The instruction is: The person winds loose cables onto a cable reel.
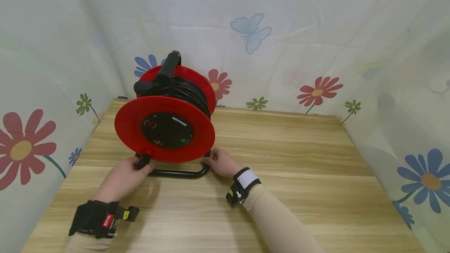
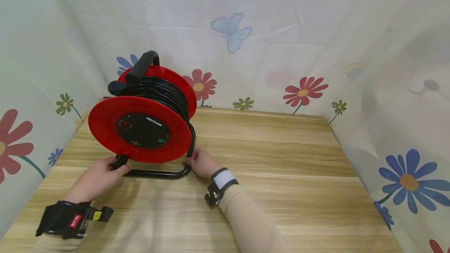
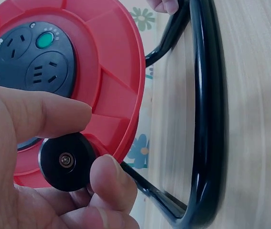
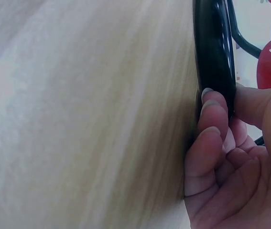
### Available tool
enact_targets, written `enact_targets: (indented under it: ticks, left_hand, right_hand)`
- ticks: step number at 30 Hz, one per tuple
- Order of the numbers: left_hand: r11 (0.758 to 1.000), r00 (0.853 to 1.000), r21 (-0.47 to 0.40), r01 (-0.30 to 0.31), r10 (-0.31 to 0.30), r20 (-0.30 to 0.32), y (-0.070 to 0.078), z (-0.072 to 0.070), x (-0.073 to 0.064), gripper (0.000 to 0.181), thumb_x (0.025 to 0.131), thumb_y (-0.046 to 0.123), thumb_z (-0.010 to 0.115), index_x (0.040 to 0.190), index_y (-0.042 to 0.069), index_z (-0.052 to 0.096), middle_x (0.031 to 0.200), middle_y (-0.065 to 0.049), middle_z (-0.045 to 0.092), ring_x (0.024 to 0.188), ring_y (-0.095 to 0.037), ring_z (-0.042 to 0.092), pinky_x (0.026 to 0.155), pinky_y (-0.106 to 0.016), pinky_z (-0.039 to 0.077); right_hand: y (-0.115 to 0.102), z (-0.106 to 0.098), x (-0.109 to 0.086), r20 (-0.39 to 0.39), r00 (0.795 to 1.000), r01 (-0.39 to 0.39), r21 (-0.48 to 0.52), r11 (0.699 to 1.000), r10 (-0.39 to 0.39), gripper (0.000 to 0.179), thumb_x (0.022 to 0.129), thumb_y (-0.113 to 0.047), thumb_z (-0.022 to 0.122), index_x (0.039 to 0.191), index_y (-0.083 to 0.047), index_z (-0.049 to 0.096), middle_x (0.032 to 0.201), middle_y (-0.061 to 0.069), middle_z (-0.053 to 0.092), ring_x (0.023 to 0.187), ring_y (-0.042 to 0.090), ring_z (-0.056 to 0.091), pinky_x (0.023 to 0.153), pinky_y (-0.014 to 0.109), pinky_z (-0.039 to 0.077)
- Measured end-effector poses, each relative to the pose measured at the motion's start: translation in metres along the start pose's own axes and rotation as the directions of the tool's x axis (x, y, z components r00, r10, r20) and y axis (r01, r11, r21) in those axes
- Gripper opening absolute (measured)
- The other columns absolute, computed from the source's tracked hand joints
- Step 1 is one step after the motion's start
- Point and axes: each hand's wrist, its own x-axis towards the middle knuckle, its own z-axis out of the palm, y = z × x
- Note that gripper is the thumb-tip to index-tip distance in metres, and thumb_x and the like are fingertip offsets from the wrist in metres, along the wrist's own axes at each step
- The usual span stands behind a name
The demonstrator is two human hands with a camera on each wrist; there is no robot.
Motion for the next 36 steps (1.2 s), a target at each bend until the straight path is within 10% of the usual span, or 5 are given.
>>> enact_targets:
  ticks: [36]
  left_hand:
    - [0.998,0.997,-0.026,0.05,-0.051,-0.057,-0.0009,-0.0071,-0.0083,0.056,0.092,0.057,0.045,0.088,0.003,0.057,0.058,-0.003,0.045,0.054,-0.02,0.042,0.046,-0.029,0.029]
  right_hand:
    - [-0.0002,0.0001,0.0001,-0.02,0.999,0.024,-0.052,0.998,-0.025,0.026,0.095,-0.035,0.056,0.086,-0.011,0.052,0.065,-0.001,0.056,0.053,0.011,0.044,0.046,0.024,0.031]
